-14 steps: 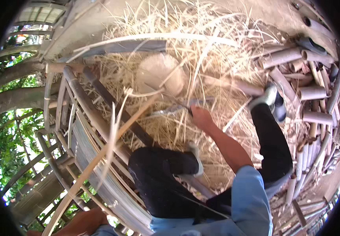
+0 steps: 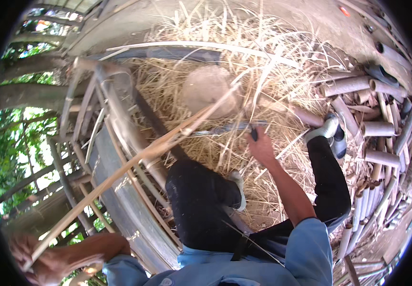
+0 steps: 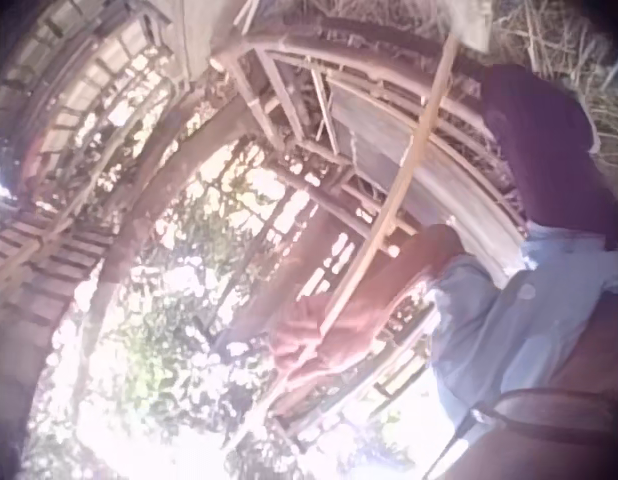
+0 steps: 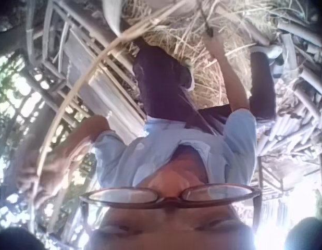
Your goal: The person shaves a long bamboo strip using a blade and then inserts it into a woven bamboo structure.
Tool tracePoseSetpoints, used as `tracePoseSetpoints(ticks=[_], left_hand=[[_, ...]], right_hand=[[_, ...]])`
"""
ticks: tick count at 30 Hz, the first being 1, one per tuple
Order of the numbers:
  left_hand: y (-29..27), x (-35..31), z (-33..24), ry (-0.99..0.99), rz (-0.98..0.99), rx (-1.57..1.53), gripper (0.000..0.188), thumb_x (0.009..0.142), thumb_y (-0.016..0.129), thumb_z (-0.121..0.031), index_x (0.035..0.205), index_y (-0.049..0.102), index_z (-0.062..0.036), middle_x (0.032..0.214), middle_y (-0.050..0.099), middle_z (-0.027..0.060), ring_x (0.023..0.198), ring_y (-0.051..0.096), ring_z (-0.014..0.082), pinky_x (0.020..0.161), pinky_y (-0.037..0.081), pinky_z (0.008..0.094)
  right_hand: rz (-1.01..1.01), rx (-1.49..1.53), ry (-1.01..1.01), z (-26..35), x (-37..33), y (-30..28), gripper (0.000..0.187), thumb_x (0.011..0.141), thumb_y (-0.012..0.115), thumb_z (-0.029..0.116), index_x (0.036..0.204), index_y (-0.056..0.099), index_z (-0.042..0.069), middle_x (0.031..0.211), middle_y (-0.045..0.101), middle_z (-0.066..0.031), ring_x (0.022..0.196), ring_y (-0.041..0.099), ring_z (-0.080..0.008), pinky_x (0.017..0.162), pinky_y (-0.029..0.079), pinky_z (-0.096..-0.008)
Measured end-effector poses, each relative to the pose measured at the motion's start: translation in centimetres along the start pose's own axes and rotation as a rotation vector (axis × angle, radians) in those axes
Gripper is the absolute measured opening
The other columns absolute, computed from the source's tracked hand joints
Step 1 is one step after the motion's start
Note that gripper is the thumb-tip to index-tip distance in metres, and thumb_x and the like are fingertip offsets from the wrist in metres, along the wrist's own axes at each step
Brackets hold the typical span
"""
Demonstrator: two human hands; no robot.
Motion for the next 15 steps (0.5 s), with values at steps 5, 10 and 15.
tracePoseSetpoints(ticks=[5, 10, 15], left_hand=[[6.5, -3.9, 7.1, -0.05, 0.315, -0.228, 0.042, 0.107, 0.039, -0.043, 0.086, 0.047, -0.0081, 0.068, 0.042, 0.0001, 0.046, 0.035, 0.0106, 0.046, 0.032, 0.0285], [7.1, -8.3, 6.3, 0.264, -0.047, 0.252, 0.042, 0.11, 0.033, -0.041, 0.091, 0.05, -0.0081, 0.061, 0.039, -0.0003, 0.045, 0.033, 0.0089, 0.04, 0.031, 0.0254], [7.0, -10.3, 5.8, 0.359, -0.298, 0.349, 0.041, 0.108, 0.037, -0.044, 0.09, 0.049, -0.0098, 0.061, 0.034, -0.0014, 0.044, 0.031, 0.0083, 0.036, 0.026, 0.0231]], right_hand=[[-0.075, -0.163, -0.388, 10.4, -5.7, -4.6, 0.033, 0.095, 0.066, 0.02, 0.122, 0.054, 0.005, 0.077, 0.067, -0.02, 0.068, 0.069, -0.0402, 0.06, 0.052, -0.0464], [0.108, 0.006, -0.35, 18.9, -14.6, -4.9, 0.029, 0.095, 0.065, 0.014, 0.12, 0.053, 0.005, 0.073, 0.066, -0.019, 0.063, 0.068, -0.0397, 0.053, 0.051, -0.0451], [0.183, 0.097, -0.471, 27.2, -20.7, -3.8, 0.032, 0.094, 0.068, 0.014, 0.119, 0.051, 0.002, 0.078, 0.068, -0.0215, 0.066, 0.07, -0.0403, 0.055, 0.054, -0.0467]])
Point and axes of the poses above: each hand's wrist, its own x-axis towards the middle knuckle, its own y-axis out of the palm, z = x × y, the point moved 5 cm from there along x, towards the middle knuckle
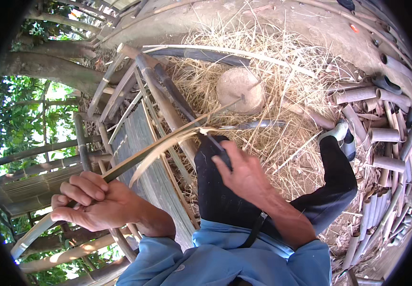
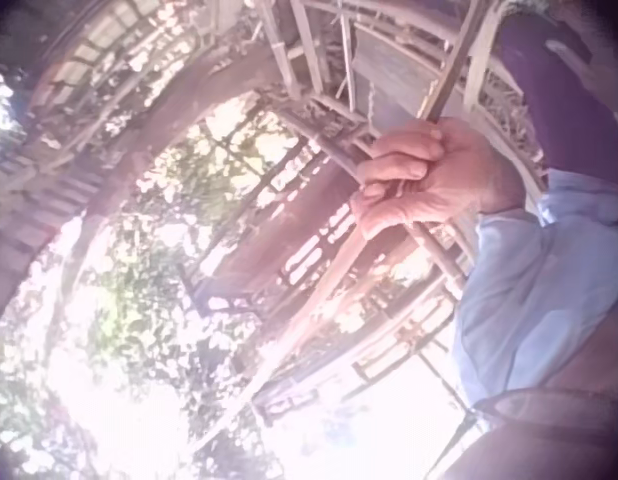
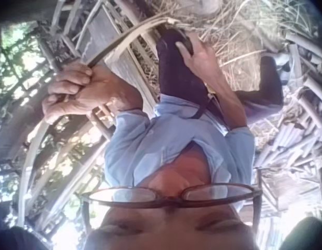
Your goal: The person shaves a long bamboo strip using a blade and then inserts it into a woven bamboo structure.
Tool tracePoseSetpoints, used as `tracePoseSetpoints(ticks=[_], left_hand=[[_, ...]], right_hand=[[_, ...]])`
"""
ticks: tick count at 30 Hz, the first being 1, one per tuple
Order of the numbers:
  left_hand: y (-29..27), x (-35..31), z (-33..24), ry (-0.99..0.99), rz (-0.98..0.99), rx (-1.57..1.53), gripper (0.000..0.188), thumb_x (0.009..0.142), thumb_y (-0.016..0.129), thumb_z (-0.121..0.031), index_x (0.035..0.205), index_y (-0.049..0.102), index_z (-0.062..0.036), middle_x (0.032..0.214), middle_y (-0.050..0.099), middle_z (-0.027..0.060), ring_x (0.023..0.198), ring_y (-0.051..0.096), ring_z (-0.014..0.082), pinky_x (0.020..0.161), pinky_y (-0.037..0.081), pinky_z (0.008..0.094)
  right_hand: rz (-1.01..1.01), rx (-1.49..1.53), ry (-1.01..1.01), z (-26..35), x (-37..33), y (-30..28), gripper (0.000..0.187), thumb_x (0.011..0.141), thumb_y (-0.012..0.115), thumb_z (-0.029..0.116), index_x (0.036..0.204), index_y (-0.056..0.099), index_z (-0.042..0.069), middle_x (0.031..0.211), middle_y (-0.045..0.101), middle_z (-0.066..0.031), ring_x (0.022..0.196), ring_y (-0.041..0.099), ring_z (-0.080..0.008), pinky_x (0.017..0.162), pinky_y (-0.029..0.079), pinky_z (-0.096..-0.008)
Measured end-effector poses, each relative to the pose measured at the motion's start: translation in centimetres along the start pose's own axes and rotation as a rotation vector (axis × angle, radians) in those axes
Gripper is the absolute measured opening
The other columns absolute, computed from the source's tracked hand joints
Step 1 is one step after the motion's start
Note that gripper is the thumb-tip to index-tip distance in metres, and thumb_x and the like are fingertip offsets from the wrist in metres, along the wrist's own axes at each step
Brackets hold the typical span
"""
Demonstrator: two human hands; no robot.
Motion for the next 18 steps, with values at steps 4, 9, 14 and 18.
tracePoseSetpoints(ticks=[4, 9, 14, 18], left_hand=[[-0.1, -0.9, -0.1, -0.045, -0.055, 0.015, 0.041, 0.107, 0.04, -0.046, 0.083, 0.041, -0.0128, 0.06, 0.027, -0.003, 0.045, 0.024, 0.0077, 0.037, 0.021, 0.023], [-1.8, 0.5, 1.0, -0.063, -0.047, 0.008, 0.042, 0.107, 0.04, -0.048, 0.081, 0.036, -0.0151, 0.059, 0.024, -0.0035, 0.044, 0.021, 0.0074, 0.037, 0.02, 0.0238], [-1.9, 1.3, 1.6, -0.079, -0.043, 0.014, 0.043, 0.106, 0.04, -0.05, 0.081, 0.037, -0.0148, 0.059, 0.024, -0.0037, 0.045, 0.022, 0.0068, 0.037, 0.02, 0.0236], [-2.7, 0.2, 1.4, -0.081, -0.11, -0.011, 0.042, 0.106, 0.04, -0.049, 0.084, 0.04, -0.0137, 0.059, 0.024, -0.0036, 0.044, 0.023, 0.007, 0.037, 0.02, 0.0231]], right_hand=[[-0.04, 0.019, -0.169, 3.7, 0.1, 0.8, 0.039, 0.092, 0.071, 0.019, 0.121, 0.05, 0.003, 0.09, 0.07, -0.0251, 0.075, 0.072, -0.0409, 0.062, 0.059, -0.0462], [-0.298, 0.3, 0.003, 1.2, 2.3, -2.5, 0.042, 0.098, 0.067, 0.031, 0.119, 0.056, -0.003, 0.077, 0.068, -0.0137, 0.065, 0.069, -0.0213, 0.053, 0.054, -0.0349], [-0.503, 0.465, 0.325, -6.1, 2.0, -7.5, 0.029, 0.101, 0.062, 0.028, 0.101, 0.052, 0.002, 0.063, 0.054, -0.003, 0.05, 0.055, -0.0112, 0.042, 0.046, -0.0299], [-0.147, -0.028, -0.017, -3.2, 0.0, 0.1, 0.042, 0.094, 0.07, 0.023, 0.119, 0.049, -0.004, 0.075, 0.066, -0.0203, 0.062, 0.069, -0.0313, 0.051, 0.055, -0.0397]])
Point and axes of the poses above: each hand's wrist, its own x-axis towards the middle knuckle, its own y-axis out of the palm, z = x × y, the point moved 5 cm from there along x, towards the middle knuckle
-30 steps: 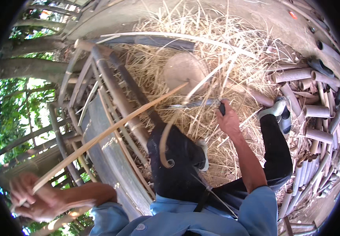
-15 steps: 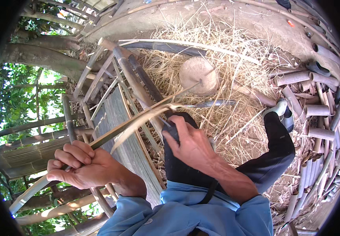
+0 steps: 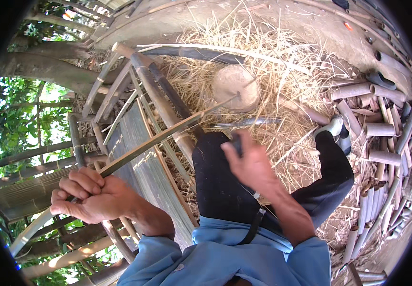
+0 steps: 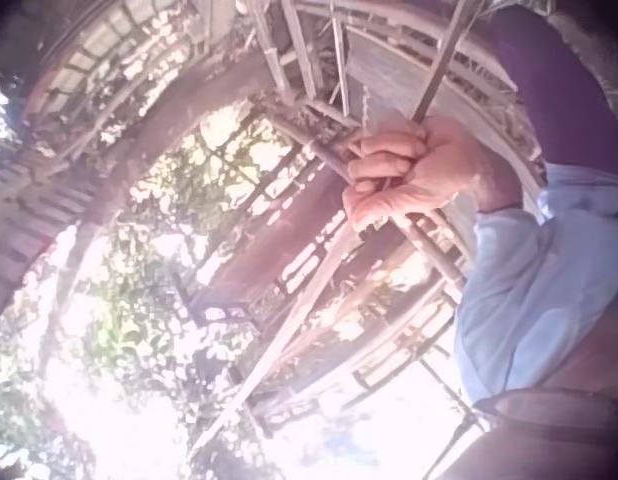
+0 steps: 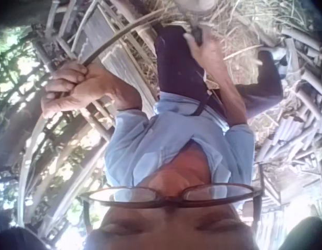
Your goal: The person shaves a long bamboo strip using a blade and then inserts it into a woven bamboo structure.
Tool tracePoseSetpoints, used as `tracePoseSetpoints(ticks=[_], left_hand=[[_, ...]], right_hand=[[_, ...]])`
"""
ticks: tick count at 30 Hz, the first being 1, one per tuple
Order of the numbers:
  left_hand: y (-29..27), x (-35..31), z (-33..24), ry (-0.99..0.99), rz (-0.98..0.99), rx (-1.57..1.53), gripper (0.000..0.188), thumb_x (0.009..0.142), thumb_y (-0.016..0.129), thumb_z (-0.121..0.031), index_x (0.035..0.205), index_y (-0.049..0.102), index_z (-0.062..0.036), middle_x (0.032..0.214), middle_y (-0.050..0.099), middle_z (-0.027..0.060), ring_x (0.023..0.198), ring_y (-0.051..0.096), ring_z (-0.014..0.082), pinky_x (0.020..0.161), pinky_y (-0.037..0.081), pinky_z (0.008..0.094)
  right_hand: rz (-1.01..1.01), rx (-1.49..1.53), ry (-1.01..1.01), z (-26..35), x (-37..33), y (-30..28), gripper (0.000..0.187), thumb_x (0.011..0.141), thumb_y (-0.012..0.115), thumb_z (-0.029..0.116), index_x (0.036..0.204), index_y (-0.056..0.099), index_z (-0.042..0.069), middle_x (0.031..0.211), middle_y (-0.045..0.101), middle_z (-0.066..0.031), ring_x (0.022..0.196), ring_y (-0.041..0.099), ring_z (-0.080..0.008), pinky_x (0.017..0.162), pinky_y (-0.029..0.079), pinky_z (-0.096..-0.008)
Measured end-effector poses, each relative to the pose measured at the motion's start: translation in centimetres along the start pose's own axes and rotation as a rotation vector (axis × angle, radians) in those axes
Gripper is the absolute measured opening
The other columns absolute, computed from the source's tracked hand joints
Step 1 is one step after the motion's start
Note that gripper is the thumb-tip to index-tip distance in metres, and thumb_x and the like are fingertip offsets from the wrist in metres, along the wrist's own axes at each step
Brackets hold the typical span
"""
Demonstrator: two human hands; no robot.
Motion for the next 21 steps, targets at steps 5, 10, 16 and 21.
tracePoseSetpoints(ticks=[5, 10, 16, 21], left_hand=[[0.6, -0.8, -1.1, 0.041, 0.044, 0.078, 0.042, 0.106, 0.04, -0.049, 0.085, 0.041, -0.013, 0.06, 0.025, -0.0031, 0.045, 0.022, 0.0076, 0.038, 0.018, 0.023], [0.2, -0.8, -1.2, 0.018, 0.076, 0.036, 0.042, 0.106, 0.04, -0.048, 0.083, 0.038, -0.0134, 0.06, 0.026, -0.0033, 0.045, 0.019, 0.0071, 0.038, 0.017, 0.0238], [-0.5, -0.7, -1.1, 0.001, 0.058, 0.008, 0.042, 0.108, 0.042, -0.041, 0.077, 0.035, -0.0142, 0.059, 0.023, -0.0031, 0.045, 0.018, 0.0075, 0.039, 0.017, 0.0243], [0.2, 0.1, -1.0, 0.075, 0.059, 0.091, 0.04, 0.108, 0.042, -0.041, 0.08, 0.036, -0.0132, 0.061, 0.024, -0.0032, 0.045, 0.019, 0.0075, 0.038, 0.019, 0.024]], right_hand=[[0.019, 0.061, -0.25, 7.1, 0.0, 2.2, 0.036, 0.091, 0.073, 0.014, 0.116, 0.053, 0.0, 0.075, 0.067, -0.0196, 0.066, 0.072, -0.0354, 0.056, 0.057, -0.0417], [0.032, 0.129, -0.295, 7.4, 0.4, 2.7, 0.034, 0.091, 0.072, 0.016, 0.112, 0.051, 0.0, 0.08, 0.068, -0.0214, 0.065, 0.071, -0.0373, 0.053, 0.056, -0.0429], [0.247, -0.035, -0.352, 8.1, -0.8, 4.4, 0.026, 0.094, 0.067, 0.017, 0.108, 0.051, 0.002, 0.081, 0.067, -0.0219, 0.062, 0.067, -0.0394, 0.053, 0.055, -0.045], [0.185, -0.146, -0.152, 1.4, 2.9, 5.4, 0.027, 0.091, 0.067, 0.014, 0.107, 0.049, 0.001, 0.079, 0.064, -0.0199, 0.063, 0.067, -0.0376, 0.051, 0.054, -0.0447]])
Point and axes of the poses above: each hand's wrist, its own x-axis towards the middle knuckle, its own y-axis out of the palm, z = x × y, the point moved 5 cm from there along x, towards the middle knuckle
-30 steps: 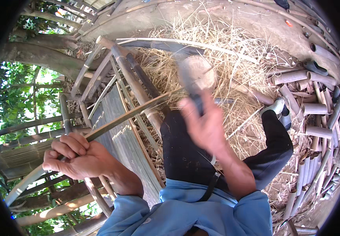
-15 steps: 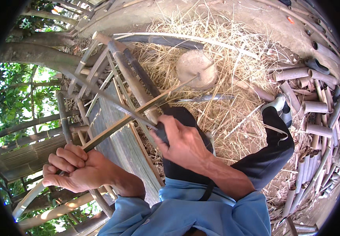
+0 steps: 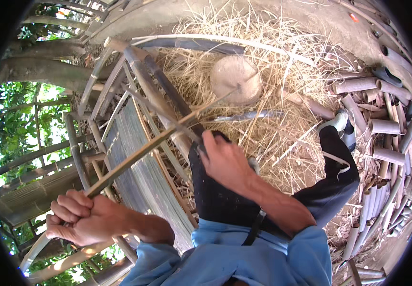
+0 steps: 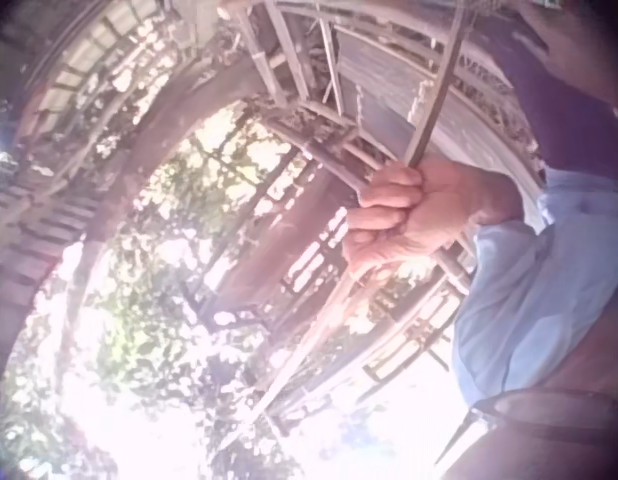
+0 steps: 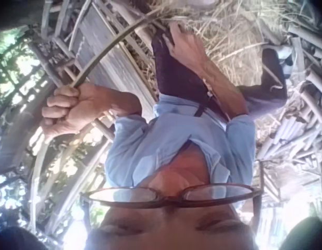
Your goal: The person shaves a long bamboo strip using a blade and then inserts it into a woven bamboo structure.
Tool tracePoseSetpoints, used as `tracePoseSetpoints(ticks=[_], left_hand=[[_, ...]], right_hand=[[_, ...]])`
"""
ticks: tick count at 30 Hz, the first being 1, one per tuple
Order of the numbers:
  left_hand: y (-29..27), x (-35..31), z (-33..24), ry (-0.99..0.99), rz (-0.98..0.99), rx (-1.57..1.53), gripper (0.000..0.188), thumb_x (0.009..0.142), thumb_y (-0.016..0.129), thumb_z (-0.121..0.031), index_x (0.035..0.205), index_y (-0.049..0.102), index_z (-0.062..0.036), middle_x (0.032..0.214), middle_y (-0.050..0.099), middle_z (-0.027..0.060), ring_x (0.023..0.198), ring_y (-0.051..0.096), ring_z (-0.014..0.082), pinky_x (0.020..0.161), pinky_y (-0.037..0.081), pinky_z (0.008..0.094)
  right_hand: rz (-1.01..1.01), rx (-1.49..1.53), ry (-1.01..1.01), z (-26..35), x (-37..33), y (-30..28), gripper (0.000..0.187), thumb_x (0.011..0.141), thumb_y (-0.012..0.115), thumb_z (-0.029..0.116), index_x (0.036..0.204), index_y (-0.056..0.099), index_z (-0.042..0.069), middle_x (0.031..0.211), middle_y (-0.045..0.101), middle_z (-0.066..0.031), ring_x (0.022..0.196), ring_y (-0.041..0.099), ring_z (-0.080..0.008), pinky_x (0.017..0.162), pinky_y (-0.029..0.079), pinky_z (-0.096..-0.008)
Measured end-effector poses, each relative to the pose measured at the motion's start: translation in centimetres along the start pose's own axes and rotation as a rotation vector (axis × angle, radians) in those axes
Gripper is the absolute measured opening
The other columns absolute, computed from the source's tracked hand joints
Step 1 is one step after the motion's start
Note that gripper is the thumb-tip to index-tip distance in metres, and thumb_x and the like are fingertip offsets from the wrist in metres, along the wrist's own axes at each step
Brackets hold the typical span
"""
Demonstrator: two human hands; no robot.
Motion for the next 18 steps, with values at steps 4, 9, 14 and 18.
tracePoseSetpoints(ticks=[4, 9, 14, 18], left_hand=[[-1.4, 0.1, 0.5, 0.004, -0.039, 0.021, 0.038, 0.109, 0.042, -0.037, 0.08, 0.034, -0.0136, 0.062, 0.025, -0.0031, 0.046, 0.019, 0.0073, 0.038, 0.021, 0.023], [-1.5, 1.3, 1.6, 0.018, 0.045, -0.024, 0.035, 0.11, 0.04, -0.03, 0.08, 0.034, -0.0129, 0.063, 0.025, -0.0029, 0.048, 0.018, 0.0078, 0.039, 0.021, 0.0244], [-3.4, 2.1, 0.6, -0.044, 0.173, -0.178, 0.037, 0.108, 0.043, -0.025, 0.075, 0.037, -0.0118, 0.062, 0.024, -0.0027, 0.05, 0.02, 0.0096, 0.044, 0.022, 0.0259], [-2.4, 2.1, 1.0, -0.052, 0.208, -0.16, 0.035, 0.108, 0.042, -0.025, 0.077, 0.037, -0.0109, 0.062, 0.025, -0.0014, 0.051, 0.023, 0.0107, 0.045, 0.023, 0.0267]], right_hand=[[0.068, 0.033, -0.229, 3.9, -1.6, -0.7, 0.027, 0.089, 0.065, 0.011, 0.106, 0.047, 0.001, 0.076, 0.062, -0.0201, 0.061, 0.065, -0.0368, 0.05, 0.053, -0.047], [0.051, -0.019, 0.234, -11.8, 1.9, 2.4, 0.021, 0.093, 0.061, 0.013, 0.104, 0.046, 0.002, 0.073, 0.062, -0.0214, 0.063, 0.066, -0.0375, 0.053, 0.052, -0.0482], [0.04, 0.077, -0.074, -3.9, 0.0, 1.6, 0.023, 0.092, 0.067, 0.018, 0.104, 0.053, 0.004, 0.078, 0.064, -0.0168, 0.064, 0.065, -0.0375, 0.054, 0.052, -0.0468], [0.018, 0.1, -0.159, -1.1, -0.3, 0.7, 0.02, 0.091, 0.07, 0.018, 0.101, 0.058, 0.006, 0.075, 0.061, -0.0125, 0.063, 0.065, -0.0324, 0.059, 0.054, -0.0442]])
Point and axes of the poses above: each hand's wrist, its own x-axis towards the middle knuckle, its own y-axis out of the palm, z = x × y, the point moved 5 cm from there along x, towards the middle knuckle
